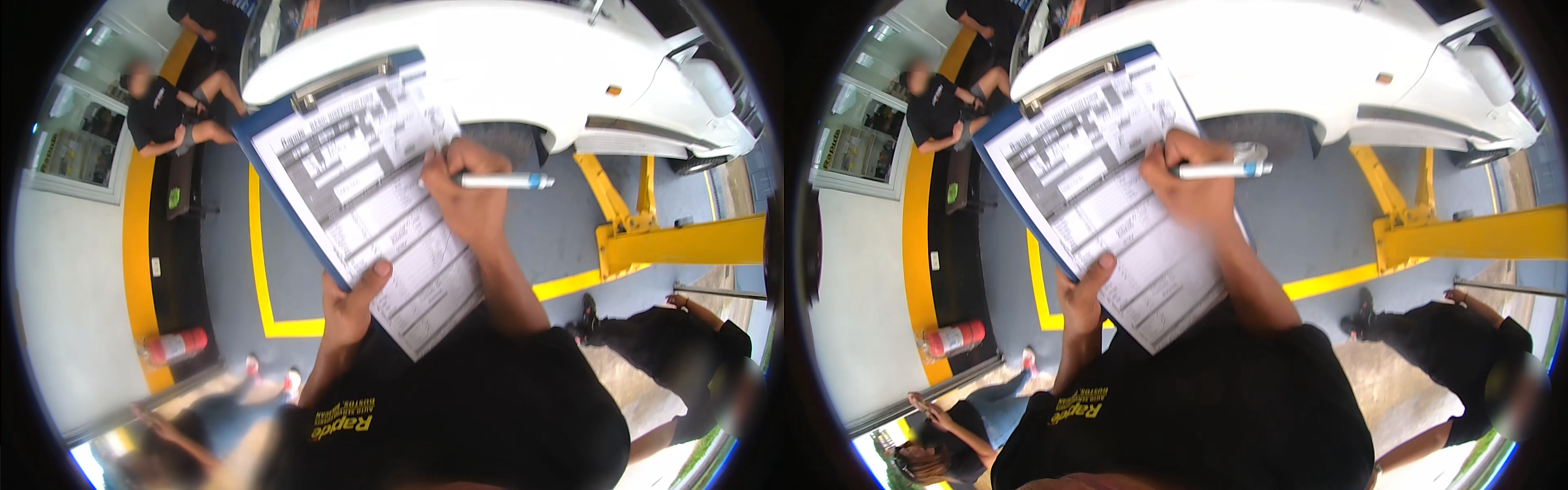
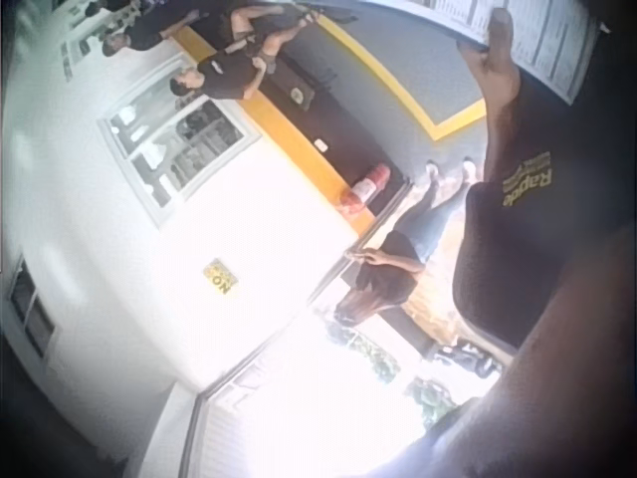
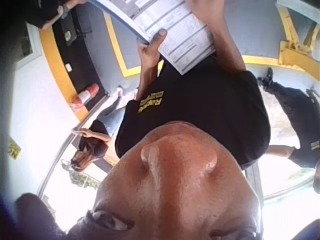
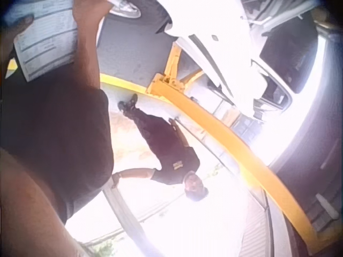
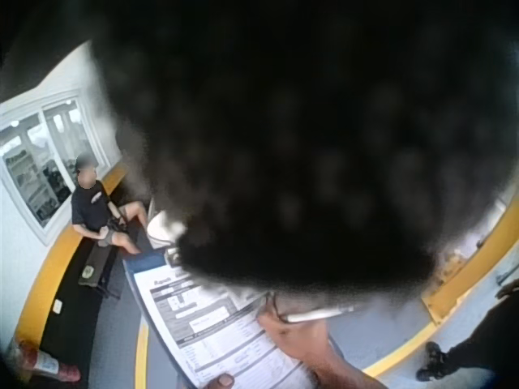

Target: The person writes on a clipboard inspection form, then uses a battery tester to check the car battery. They connect the tester clamps to the battery terminals and observe the readings on the device's display.

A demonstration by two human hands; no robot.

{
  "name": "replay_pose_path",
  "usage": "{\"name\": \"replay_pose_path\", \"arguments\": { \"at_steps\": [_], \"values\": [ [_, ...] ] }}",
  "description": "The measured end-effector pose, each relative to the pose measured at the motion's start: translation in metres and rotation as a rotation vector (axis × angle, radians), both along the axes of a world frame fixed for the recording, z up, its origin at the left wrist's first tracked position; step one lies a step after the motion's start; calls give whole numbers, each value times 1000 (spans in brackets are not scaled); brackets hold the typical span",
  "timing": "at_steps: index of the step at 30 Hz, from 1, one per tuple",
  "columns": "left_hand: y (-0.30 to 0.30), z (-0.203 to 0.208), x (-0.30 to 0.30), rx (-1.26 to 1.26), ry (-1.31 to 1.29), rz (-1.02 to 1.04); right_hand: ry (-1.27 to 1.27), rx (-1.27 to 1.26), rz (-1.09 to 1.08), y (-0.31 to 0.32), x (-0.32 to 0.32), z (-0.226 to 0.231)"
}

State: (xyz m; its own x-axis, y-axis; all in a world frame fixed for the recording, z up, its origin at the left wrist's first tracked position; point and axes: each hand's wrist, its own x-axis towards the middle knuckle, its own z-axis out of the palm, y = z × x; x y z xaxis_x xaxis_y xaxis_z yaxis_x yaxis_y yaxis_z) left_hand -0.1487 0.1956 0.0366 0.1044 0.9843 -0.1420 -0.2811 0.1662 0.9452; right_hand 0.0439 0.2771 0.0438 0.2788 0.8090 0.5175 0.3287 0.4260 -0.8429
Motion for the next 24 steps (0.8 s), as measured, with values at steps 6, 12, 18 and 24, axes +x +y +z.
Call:
{"name": "replay_pose_path", "arguments": {
  "at_steps": [6,12,18,24],
  "values": [
    [6,-8,-4,52,-57,-81,433,-155,111,12,7,3],
    [6,-5,-2,-10,34,0,279,-99,187,14,17,9],
    [5,-9,-2,65,-66,-52,208,-50,126,8,10,9],
    [2,-7,-2,107,-45,-72,173,-25,96,12,3,-3]
  ]
}}
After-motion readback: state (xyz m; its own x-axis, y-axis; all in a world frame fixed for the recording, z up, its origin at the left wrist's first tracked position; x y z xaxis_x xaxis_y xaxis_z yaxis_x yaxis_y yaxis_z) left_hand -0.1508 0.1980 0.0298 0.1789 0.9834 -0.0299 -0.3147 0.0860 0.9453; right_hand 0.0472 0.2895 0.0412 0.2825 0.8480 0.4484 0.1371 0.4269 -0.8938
